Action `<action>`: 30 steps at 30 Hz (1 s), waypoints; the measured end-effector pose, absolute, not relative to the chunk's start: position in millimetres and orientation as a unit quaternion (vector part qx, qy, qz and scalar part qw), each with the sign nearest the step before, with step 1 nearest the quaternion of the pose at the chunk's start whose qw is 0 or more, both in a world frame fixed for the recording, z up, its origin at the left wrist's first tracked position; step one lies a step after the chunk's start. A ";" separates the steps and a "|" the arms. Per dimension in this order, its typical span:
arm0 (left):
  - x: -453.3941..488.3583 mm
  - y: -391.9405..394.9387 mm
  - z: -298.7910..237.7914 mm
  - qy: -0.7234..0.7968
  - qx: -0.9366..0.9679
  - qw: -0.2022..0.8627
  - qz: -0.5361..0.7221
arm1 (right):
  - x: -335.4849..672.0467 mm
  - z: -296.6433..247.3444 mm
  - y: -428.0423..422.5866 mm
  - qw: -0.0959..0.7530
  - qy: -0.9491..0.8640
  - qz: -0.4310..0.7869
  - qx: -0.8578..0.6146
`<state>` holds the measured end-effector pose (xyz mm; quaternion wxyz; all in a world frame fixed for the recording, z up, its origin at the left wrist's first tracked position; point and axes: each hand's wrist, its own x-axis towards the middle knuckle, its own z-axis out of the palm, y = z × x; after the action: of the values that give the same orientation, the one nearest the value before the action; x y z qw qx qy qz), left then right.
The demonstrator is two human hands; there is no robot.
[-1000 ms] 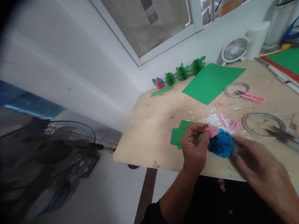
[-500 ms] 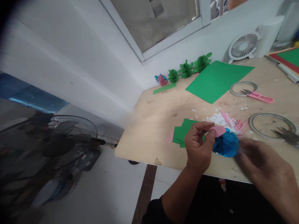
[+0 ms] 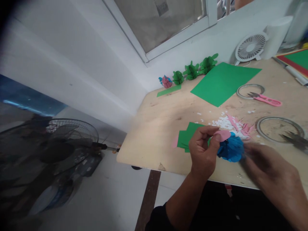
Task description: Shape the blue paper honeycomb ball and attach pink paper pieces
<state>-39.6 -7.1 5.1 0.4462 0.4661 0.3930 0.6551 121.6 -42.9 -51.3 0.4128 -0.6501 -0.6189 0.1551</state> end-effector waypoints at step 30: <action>-72.0 -24.5 -7.4 0.489 0.488 0.372 0.620 | 124.8 -50.5 -55.7 0.382 -0.647 0.137 -0.645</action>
<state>-72.0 -24.5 -7.4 0.3721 0.4882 0.4892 0.6196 124.8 -55.7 -50.5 0.3817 -0.6452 -0.6473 0.1374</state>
